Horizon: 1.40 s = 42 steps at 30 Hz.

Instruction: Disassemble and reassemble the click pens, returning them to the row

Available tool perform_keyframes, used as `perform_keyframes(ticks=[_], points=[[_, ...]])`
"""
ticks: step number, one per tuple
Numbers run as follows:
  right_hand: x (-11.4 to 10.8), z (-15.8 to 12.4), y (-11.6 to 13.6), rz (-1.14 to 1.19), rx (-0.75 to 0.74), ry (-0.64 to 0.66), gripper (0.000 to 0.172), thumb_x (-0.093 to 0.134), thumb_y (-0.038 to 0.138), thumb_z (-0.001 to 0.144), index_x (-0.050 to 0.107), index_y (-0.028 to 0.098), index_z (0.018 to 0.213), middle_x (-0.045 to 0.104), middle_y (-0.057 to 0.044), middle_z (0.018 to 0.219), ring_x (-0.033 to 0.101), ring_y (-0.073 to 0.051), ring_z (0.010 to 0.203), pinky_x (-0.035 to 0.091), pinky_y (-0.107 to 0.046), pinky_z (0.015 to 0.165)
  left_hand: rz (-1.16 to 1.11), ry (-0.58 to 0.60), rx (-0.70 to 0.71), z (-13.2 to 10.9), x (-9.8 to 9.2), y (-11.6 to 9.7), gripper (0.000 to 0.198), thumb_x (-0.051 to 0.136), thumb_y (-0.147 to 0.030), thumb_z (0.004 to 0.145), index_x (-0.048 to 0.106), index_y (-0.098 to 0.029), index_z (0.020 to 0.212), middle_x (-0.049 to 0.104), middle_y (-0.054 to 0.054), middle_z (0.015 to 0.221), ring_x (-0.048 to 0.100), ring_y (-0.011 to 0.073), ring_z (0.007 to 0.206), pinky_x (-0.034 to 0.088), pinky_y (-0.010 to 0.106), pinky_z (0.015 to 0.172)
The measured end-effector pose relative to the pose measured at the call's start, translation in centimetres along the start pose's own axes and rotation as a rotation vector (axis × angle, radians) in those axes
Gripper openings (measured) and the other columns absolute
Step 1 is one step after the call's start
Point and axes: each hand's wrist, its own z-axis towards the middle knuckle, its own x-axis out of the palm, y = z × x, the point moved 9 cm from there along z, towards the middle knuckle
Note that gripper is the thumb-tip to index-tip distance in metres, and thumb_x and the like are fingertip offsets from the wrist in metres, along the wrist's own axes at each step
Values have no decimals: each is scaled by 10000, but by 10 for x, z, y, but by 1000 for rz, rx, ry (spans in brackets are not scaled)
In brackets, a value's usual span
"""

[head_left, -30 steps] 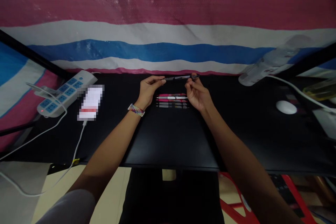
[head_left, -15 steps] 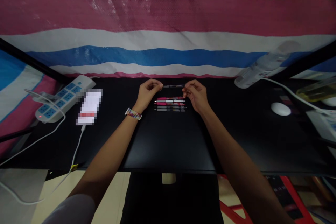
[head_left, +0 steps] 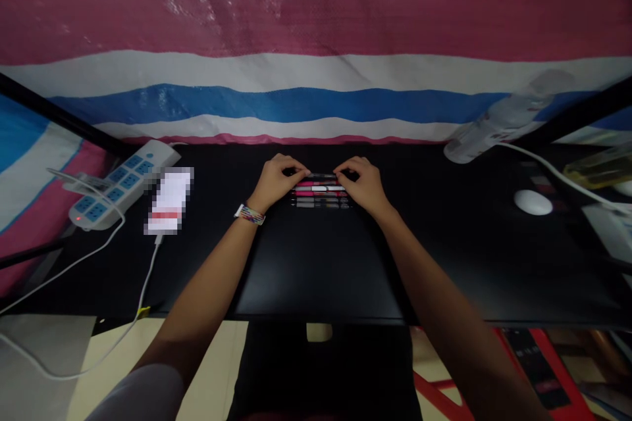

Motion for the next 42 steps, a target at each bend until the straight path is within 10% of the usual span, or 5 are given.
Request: perform_keyframes(ticks=[32,42], points=[[-2,-19,17,-94,-47,7,296,663,285,1012,931,296,1137,908,-84,1126,785,-356,1124,649,-594,1015,33,-18,-7,-2,3,7,166,736,-343,985,849,-277,884,855,64,938,700,293,937,506,471,976],[-4,-19,-44,463,256,-312,360,673,491,1021,869,300,1254,863,-88,1394,782,-302,1387,537,-566,1294,-404,-217,-164,-19,-1,23,422,708,-631,1066,800,-267,1257,832,115,1338,755,294,1327,528,486,1237]])
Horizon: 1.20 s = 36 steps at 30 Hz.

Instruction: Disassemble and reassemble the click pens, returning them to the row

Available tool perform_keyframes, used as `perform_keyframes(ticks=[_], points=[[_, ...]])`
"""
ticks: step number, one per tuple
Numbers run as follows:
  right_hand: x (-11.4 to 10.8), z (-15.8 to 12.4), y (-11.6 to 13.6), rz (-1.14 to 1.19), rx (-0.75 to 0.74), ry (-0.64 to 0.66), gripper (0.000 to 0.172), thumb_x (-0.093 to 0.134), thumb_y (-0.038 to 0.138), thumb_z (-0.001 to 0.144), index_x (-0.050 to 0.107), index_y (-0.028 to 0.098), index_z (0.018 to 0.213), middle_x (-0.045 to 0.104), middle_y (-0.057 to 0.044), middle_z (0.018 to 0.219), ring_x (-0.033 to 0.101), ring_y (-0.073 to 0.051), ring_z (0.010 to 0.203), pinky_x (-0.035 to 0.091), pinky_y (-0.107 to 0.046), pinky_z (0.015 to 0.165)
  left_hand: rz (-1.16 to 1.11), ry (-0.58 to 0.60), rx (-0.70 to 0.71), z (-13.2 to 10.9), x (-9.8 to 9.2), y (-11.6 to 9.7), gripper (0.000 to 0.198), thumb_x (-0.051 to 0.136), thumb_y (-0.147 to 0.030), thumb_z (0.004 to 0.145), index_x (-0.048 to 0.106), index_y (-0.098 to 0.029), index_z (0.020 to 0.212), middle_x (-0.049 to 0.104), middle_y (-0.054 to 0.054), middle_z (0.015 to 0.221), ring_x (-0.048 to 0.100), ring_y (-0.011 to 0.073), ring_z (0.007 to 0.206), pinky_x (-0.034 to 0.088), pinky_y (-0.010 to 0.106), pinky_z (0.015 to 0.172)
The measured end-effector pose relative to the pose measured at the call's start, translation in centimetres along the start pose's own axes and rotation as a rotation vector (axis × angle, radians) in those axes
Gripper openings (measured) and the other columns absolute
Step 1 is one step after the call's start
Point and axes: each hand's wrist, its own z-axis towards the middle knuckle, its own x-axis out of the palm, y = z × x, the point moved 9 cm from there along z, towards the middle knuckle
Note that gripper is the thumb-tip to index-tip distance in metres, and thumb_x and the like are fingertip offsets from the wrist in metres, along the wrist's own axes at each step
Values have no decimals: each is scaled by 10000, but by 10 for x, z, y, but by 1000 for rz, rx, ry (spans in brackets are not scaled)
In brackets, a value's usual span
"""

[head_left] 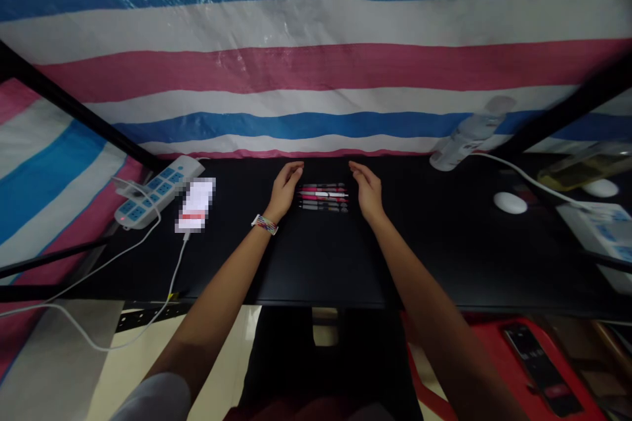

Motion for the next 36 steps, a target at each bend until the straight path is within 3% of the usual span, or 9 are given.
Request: perform_keyframes(ticks=[6,10,15,22,31,36], points=[[27,-9,-2,69,53,75,433,699,479,970,822,279,1334,808,-111,1541,713,-304,1515,432,-562,1387,-137,8,-112,-4,17,13,586,635,-763,1056,736,-277,1368,763,144,1542,664,295,1556,395,509,1400],[35,-11,-2,80,83,67,468,679,428,927,821,239,1331,787,-141,1576,683,-302,1564,429,-532,1392,-155,12,-123,-5,26,12,625,614,-781,1053,733,-252,1365,749,159,1565,655,303,1561,379,514,1411],[34,-13,1,82,100,40,397,656,344,917,844,277,1260,806,-93,1556,682,-287,1566,433,-557,1395,-138,3,-99,-11,27,4,599,574,-784,1080,751,-265,1319,770,135,1521,678,296,1520,404,516,1394],[29,-27,2,204,131,15,351,694,335,902,864,275,1204,825,-105,1520,692,-296,1563,435,-557,1394,-135,7,-85,-27,28,-1,567,544,-743,1121,774,-270,1332,769,119,1529,669,281,1527,405,488,1394],[24,-72,11,226,179,50,369,696,393,966,869,261,1263,768,-132,1618,662,-306,1611,432,-543,1405,-127,0,-113,-69,20,-20,564,514,-724,1151,777,-268,1351,764,116,1557,657,278,1560,409,479,1415],[20,-100,27,234,202,84,349,718,394,972,885,275,1254,767,-116,1624,648,-322,1626,414,-557,1415,-161,7,-145,-97,17,-32,547,567,-723,1139,801,-280,1357,767,101,1573,576,309,1655,329,517,1465]])
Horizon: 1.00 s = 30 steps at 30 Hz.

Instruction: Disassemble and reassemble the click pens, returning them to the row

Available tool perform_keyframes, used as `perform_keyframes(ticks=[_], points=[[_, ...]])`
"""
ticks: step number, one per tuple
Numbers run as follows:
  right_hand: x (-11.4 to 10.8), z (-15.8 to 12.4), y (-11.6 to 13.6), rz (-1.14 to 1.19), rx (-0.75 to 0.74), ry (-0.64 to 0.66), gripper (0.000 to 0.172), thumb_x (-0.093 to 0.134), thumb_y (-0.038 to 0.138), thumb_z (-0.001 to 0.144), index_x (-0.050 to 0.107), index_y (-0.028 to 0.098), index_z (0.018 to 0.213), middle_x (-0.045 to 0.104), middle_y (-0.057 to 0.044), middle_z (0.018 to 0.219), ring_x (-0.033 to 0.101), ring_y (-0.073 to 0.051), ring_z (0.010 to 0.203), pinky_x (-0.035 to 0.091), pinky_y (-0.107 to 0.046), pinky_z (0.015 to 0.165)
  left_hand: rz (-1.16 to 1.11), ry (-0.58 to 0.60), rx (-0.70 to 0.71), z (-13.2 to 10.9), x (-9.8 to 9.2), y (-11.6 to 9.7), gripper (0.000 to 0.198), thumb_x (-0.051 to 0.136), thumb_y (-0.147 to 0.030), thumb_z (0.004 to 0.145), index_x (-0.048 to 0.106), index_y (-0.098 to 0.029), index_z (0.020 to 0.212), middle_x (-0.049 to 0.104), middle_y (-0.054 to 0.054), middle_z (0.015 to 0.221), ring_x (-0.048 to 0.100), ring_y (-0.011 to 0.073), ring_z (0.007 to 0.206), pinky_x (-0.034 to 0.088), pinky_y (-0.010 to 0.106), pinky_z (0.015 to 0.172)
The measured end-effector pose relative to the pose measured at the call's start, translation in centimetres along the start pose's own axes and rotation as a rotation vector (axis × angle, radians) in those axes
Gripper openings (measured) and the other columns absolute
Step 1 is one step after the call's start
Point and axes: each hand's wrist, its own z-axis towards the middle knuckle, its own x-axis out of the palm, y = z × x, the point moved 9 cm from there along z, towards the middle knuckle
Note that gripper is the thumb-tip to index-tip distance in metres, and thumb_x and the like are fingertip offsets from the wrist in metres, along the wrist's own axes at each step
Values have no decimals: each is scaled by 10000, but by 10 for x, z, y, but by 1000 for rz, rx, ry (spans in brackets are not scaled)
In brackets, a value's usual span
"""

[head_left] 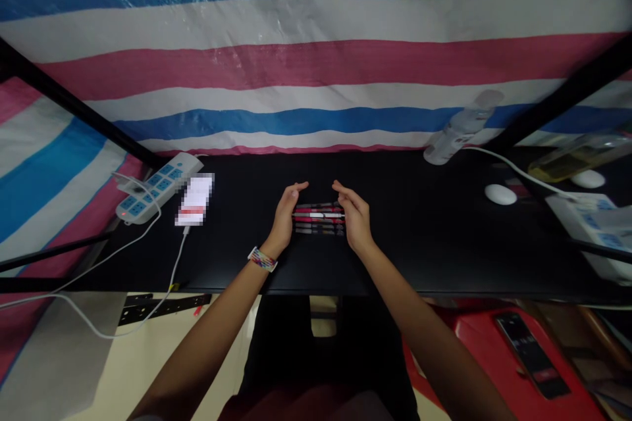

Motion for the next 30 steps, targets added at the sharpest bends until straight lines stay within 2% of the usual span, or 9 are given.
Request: perform_keyframes(ticks=[5,13,17,22,26,30], points=[[0,-11,7,41,1,1,326,761,379,925,911,277,1196,808,-95,1563,672,-356,1595,414,-592,1411,-43,2,-12,-13,0,-2,537,609,-730,1121,830,-272,1294,791,100,1551,533,332,1703,299,544,1482],[-8,-5,18,-61,-58,8,260,746,402,970,915,287,1131,895,-80,1360,779,-351,1438,497,-614,1344,-59,-71,3,-9,-15,-3,398,673,-611,1098,852,-259,1144,850,101,1417,653,333,1596,360,562,1455],[-14,-17,31,-185,-156,69,232,709,363,1023,905,280,1116,901,-87,1322,780,-338,1437,546,-599,1301,93,-97,39,-23,-31,-13,261,725,-467,1067,824,-242,1158,858,113,1384,711,340,1520,470,572,1373],[-17,-56,55,-478,-396,163,221,672,266,1102,887,290,1054,897,-91,1263,788,-345,1366,605,-630,1214,429,-109,133,-65,-44,-28,197,677,-320,1102,792,-249,1246,828,122,1386,730,334,1461,526,591,1303],[-10,-85,69,-633,-564,224,191,689,187,1096,847,277,1038,869,-108,1310,748,-367,1406,641,-645,1166,609,-87,197,-97,-38,-41,197,670,-259,1120,771,-263,1289,785,121,1408,721,324,1428,567,576,1251],[0,-95,74,-736,-642,272,165,703,156,1076,831,258,1054,831,-133,1366,702,-384,1468,650,-655,1178,791,-16,263,-109,-22,-50,257,646,-247,1154,765,-272,1380,700,132,1510,650,337,1475,553,598,1276]])
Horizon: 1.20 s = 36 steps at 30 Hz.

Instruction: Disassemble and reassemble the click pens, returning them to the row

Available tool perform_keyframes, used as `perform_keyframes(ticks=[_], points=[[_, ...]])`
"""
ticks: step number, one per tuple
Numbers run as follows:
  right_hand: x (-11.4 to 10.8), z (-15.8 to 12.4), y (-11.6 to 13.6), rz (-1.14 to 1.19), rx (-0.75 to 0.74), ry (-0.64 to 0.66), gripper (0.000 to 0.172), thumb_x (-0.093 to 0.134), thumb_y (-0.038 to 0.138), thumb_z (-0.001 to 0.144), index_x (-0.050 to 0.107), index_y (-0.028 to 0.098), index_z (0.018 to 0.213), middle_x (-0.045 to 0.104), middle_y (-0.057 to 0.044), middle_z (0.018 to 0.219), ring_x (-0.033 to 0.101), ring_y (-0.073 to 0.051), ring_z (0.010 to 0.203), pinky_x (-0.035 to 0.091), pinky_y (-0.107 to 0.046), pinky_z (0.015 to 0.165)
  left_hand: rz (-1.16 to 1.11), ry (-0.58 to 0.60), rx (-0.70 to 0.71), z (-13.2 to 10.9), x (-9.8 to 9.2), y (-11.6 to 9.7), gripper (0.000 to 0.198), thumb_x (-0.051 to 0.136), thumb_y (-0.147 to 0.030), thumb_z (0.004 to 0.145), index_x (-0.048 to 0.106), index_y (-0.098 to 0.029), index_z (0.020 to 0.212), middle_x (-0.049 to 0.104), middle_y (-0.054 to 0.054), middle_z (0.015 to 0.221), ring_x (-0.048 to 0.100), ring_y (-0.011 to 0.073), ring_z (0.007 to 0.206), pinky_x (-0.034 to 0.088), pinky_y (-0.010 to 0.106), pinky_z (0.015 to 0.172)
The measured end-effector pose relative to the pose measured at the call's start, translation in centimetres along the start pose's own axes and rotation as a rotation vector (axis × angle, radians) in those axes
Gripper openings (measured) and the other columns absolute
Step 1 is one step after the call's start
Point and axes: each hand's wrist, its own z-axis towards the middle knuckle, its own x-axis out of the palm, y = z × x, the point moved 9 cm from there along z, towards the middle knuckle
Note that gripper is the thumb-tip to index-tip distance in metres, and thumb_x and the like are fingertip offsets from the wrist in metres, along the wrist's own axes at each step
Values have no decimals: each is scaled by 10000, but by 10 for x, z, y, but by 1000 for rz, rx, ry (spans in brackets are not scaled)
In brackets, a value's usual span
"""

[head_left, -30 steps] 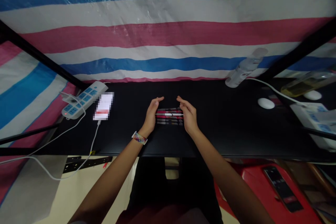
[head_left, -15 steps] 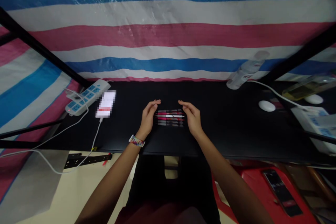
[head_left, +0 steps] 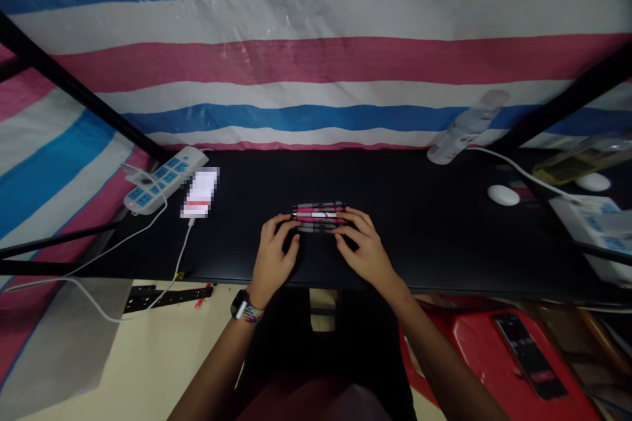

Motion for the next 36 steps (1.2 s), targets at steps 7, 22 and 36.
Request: perform_keyframes(ticks=[7,22,36], points=[[6,1,12,-94,-92,54,120,718,146,1046,773,232,1109,792,-173,1433,670,-407,1504,666,-656,1187,121,2,152,1,4,-14,160,707,-196,1123,785,-253,1250,677,127,1495,574,374,1521,558,630,1278],[11,-2,27,-155,-238,120,160,688,91,1001,710,244,1044,830,-148,1428,697,-435,1486,630,-728,1200,60,51,189,-1,4,-27,178,755,-194,1070,792,-287,1218,820,71,1205,662,348,1355,534,597,1195],[-5,7,11,148,-52,39,166,730,110,1012,737,263,1077,882,-97,1359,753,-341,1446,640,-593,1186,-190,48,199,12,-7,-25,120,820,-297,1094,842,-304,1211,874,51,1133,745,304,1206,589,519,1099]])
